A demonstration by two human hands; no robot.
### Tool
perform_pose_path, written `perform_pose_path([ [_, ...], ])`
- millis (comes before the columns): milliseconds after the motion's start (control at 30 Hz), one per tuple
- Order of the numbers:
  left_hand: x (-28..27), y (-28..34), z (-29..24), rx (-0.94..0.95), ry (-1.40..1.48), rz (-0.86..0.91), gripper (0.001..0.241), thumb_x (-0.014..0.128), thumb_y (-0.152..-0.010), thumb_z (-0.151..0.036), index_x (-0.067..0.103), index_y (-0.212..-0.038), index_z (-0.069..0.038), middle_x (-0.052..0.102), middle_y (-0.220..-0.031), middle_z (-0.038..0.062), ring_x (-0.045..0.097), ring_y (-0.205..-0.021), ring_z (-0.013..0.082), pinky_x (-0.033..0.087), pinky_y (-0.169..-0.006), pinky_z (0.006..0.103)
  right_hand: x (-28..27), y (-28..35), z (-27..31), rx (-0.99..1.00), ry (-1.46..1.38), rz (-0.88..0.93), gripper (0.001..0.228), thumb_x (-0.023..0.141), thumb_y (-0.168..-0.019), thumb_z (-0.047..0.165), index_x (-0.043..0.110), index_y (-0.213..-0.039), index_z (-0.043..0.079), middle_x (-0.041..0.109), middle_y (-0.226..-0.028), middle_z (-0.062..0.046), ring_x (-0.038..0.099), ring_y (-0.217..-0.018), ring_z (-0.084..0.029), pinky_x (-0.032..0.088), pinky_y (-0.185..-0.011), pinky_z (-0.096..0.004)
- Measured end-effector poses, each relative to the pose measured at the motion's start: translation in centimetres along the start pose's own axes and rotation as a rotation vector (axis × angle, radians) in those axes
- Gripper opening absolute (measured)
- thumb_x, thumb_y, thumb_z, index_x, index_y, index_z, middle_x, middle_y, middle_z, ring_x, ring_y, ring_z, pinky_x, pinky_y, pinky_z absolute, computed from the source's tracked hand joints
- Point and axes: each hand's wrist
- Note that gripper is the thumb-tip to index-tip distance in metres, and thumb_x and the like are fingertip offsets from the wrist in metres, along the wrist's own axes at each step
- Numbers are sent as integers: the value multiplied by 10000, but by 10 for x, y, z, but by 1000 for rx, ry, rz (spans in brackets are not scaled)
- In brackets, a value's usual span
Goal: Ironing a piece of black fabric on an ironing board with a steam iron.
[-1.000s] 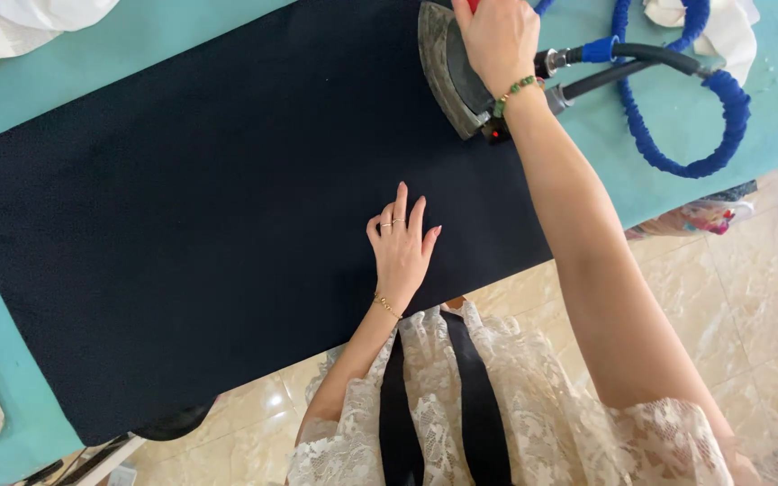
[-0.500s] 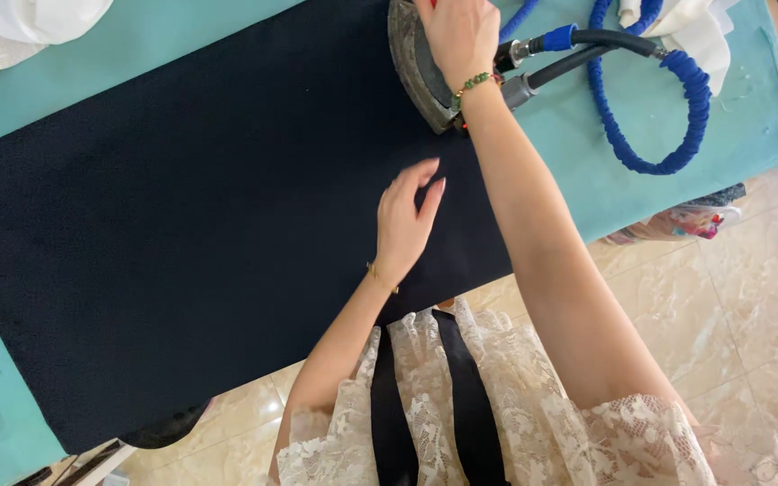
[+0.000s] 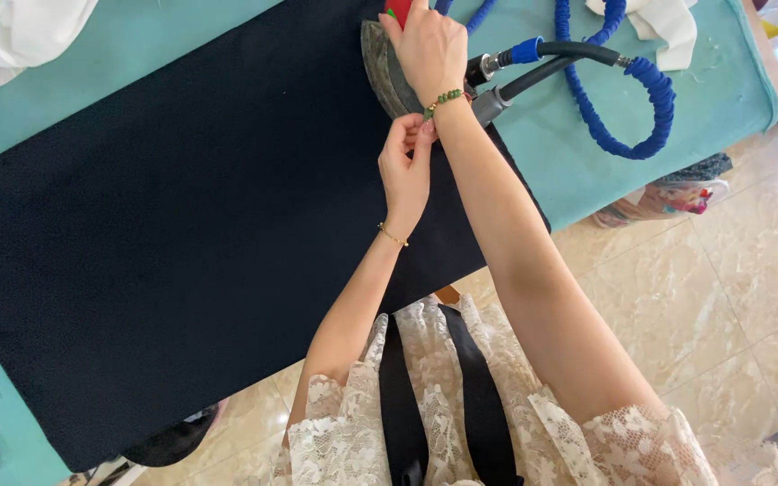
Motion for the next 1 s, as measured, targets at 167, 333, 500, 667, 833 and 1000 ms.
perform_pose_path([
  [167,-15,-7,-20,393,-493,-41,159,637,-1044,-233,668,-1002,-83,695,-848,26,642,-786,177,451,-849,359,-1,4,2,1,-1,-35,570,639,-965,567,615,-976,-2,669,-532,-76,688,-461,-246,499,-399,-339],
  [333,-33,-24,-41,759,-922,99,136,678,-1030,-246,676,-1079,-119,568,-970,21,584,-916,208,411,-969,432,-3,8,2,2,-41,30,549,654,-977,579,605,-879,42,667,-548,-81,696,-494,-252,513,-437,-350],
  [500,-41,-40,-51,870,-946,213,209,706,-1014,-273,643,-1172,-150,542,-1055,22,580,-1014,196,390,-1062,480,4,7,-1,7,-70,81,562,667,-967,585,609,-883,32,672,-563,-88,702,-511,-262,520,-441,-361],
  [667,-49,-12,-50,760,-851,187,408,717,-994,-322,582,-1304,-95,560,-1242,68,549,-1213,240,371,-1100,483,-5,11,-3,-17,-115,54,576,669,-971,580,624,-940,7,692,-608,-119,711,-544,-288,533,-459,-383],
  [833,-74,57,2,422,-991,174,428,737,-963,-277,606,-1322,-84,554,-1363,143,498,-1333,321,379,-1100,485,-10,5,-3,-33,-141,52,584,659,-1009,564,639,-959,-17,702,-657,-169,713,-593,-351,550,-510,-423],
  [1000,-94,102,25,294,-1179,184,473,770,-880,-325,651,-1280,-103,544,-1406,159,469,-1339,348,369,-1065,518,3,-18,-11,-54,-180,55,588,674,-1002,563,683,-850,-4,697,-668,-185,706,-611,-367,552,-542,-447],
])
Point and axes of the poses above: each hand's wrist, its own y-axis away from the middle knuckle, its own x-axis out of the palm, z = x × y
